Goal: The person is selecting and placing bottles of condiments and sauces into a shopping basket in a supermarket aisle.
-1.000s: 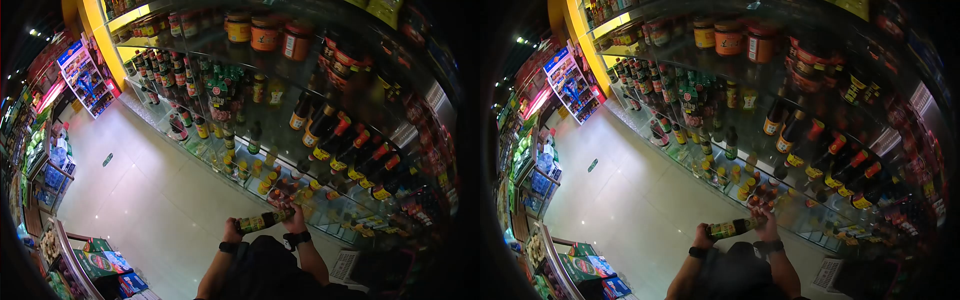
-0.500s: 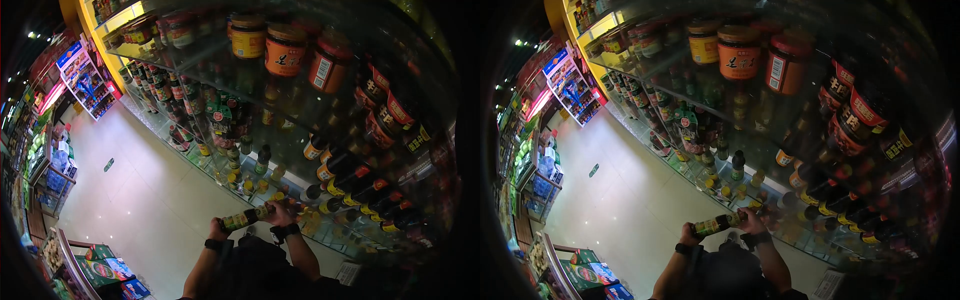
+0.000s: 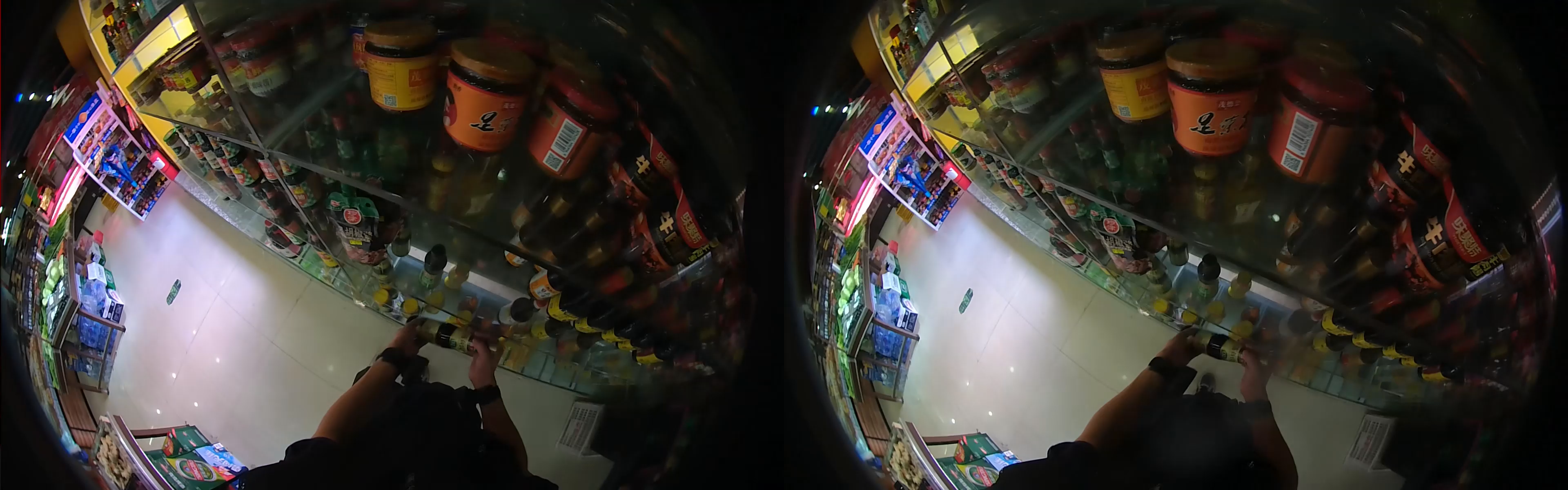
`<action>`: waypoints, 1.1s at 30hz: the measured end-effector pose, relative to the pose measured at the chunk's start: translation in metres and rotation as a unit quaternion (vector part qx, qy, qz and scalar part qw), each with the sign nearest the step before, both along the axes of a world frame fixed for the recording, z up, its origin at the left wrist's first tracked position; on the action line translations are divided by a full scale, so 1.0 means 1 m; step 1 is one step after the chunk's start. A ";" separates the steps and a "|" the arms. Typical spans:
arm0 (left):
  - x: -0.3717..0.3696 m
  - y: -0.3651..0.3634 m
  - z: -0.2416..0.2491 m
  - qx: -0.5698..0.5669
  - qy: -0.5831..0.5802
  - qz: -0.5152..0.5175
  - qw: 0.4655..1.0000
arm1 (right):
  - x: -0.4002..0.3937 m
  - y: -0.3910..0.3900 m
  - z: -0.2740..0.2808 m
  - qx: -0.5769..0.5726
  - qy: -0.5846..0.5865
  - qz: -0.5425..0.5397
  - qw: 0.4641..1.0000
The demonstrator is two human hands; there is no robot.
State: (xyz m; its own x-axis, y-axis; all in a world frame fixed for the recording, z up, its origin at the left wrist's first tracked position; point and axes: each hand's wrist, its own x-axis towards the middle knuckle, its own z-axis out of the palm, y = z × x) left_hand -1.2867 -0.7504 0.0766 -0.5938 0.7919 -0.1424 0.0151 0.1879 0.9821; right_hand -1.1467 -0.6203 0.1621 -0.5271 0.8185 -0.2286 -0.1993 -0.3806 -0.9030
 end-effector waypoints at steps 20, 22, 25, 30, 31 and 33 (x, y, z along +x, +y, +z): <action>-0.037 0.076 -0.037 0.187 -0.093 -0.081 0.975 | -0.072 0.000 -0.025 0.410 -0.131 -0.035 0.902; -0.039 0.078 -0.049 0.172 -0.091 -0.088 0.977 | -0.078 0.003 -0.021 0.368 -0.094 -0.017 0.925; -0.050 0.070 -0.028 0.131 -0.038 -0.113 0.984 | -0.085 0.011 -0.034 0.379 -0.067 0.005 0.923; -0.059 0.073 -0.052 0.188 -0.143 -0.076 0.969 | -0.098 0.022 -0.034 0.504 -0.217 0.050 0.834; -0.062 0.068 -0.033 0.146 0.040 -0.093 0.984 | -0.102 0.022 -0.030 0.505 -0.217 0.050 0.834; -0.065 0.059 0.002 0.100 0.221 -0.105 0.964 | -0.112 0.021 -0.012 0.365 -0.188 0.057 0.910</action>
State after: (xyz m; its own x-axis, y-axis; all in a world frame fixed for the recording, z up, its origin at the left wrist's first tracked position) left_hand -1.3515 -0.6913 0.0789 -0.3847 0.8871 0.2551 0.4575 -0.0568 0.8874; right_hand -1.2582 -0.5997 0.1500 -0.6146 0.7696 0.1730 0.1791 0.3498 -0.9195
